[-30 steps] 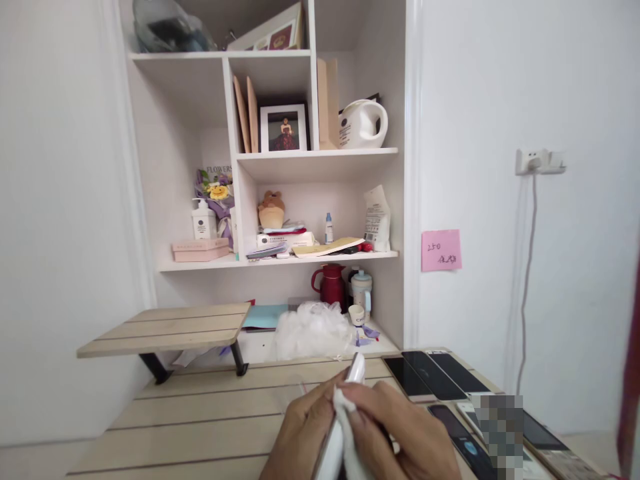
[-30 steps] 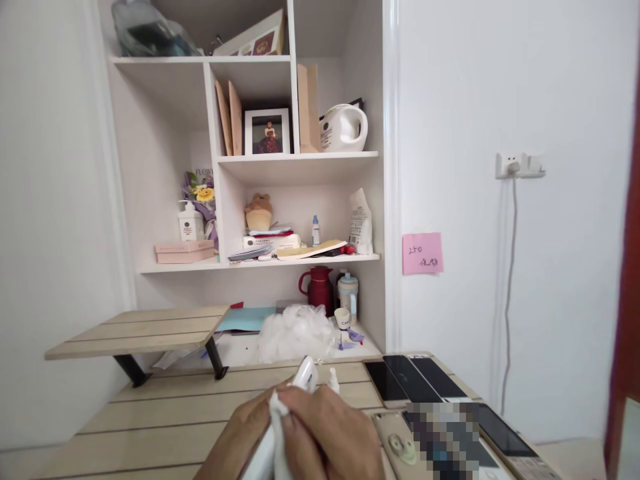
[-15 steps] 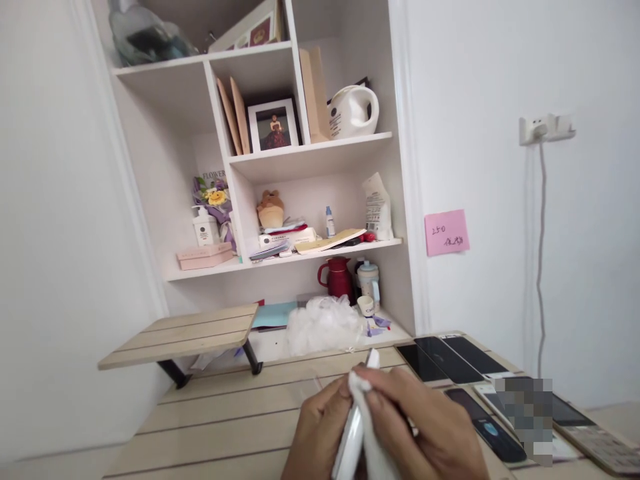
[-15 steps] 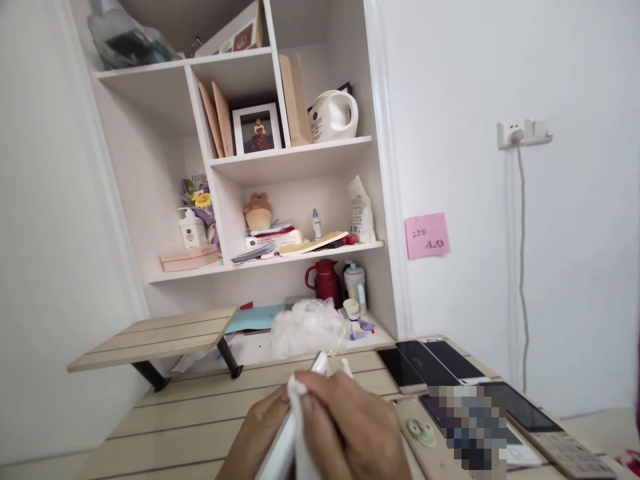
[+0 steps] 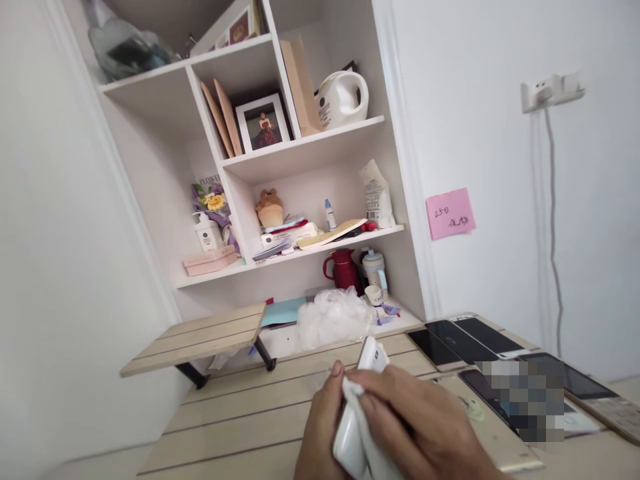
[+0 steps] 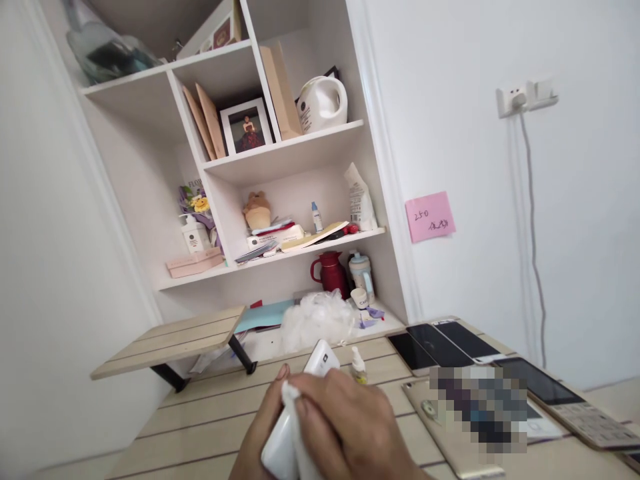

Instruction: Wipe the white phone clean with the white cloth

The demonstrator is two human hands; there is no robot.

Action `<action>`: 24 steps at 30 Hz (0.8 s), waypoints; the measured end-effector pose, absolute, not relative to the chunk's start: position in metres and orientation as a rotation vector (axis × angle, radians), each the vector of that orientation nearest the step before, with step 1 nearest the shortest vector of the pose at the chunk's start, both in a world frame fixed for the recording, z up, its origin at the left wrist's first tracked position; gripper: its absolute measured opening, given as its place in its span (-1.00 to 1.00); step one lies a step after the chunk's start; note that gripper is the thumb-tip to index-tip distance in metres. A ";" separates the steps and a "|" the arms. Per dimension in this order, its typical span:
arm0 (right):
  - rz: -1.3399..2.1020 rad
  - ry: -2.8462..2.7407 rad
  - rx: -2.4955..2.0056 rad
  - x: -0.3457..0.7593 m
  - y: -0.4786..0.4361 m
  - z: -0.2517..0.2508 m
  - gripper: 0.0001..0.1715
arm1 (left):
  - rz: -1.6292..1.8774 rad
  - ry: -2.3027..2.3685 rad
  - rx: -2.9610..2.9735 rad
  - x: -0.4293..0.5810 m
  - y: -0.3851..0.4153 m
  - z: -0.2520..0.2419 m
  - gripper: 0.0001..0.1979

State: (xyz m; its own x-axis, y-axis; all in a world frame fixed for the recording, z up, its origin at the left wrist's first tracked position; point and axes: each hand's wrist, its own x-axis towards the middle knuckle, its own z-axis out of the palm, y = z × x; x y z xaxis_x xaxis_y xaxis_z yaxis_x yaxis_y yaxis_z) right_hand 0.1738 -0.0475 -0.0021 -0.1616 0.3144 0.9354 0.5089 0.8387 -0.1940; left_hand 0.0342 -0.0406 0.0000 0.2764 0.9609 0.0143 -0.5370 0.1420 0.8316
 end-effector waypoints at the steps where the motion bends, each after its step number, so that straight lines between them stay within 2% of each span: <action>1: -0.173 -1.716 -0.665 0.179 -0.043 0.000 -0.71 | 1.166 0.638 0.878 0.035 -0.043 0.000 -0.62; 6: -0.112 -1.508 -0.863 0.193 -0.030 0.003 -0.80 | 0.985 0.661 0.967 0.036 -0.046 0.005 -0.48; 10: -0.173 -1.557 -0.832 0.184 -0.039 -0.003 -0.82 | 0.882 0.637 0.941 0.030 -0.045 0.010 -0.44; 14: -0.288 -1.794 -0.604 0.172 -0.049 -0.008 -0.55 | 0.912 0.640 0.972 0.017 -0.044 0.014 -0.46; 16: -0.326 -1.839 -0.545 0.172 -0.048 -0.008 -0.50 | 0.940 0.631 1.039 0.012 -0.042 0.015 -0.48; 19: -0.313 -1.729 -0.624 0.180 -0.044 -0.002 -0.60 | 0.933 0.600 1.162 0.010 -0.037 0.015 -0.47; 24: -0.037 -1.557 -0.757 0.187 -0.043 0.003 -0.81 | 0.901 0.541 1.567 0.007 -0.032 0.021 -0.35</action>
State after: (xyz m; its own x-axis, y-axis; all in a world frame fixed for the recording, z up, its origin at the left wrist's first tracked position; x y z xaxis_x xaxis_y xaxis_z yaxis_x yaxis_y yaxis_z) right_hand 0.1873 -0.0433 0.0035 0.0613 0.4353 0.8982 0.4771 0.7776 -0.4094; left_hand 0.0071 -0.0324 0.0208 0.5933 0.7659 0.2477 -0.1419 -0.2034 0.9688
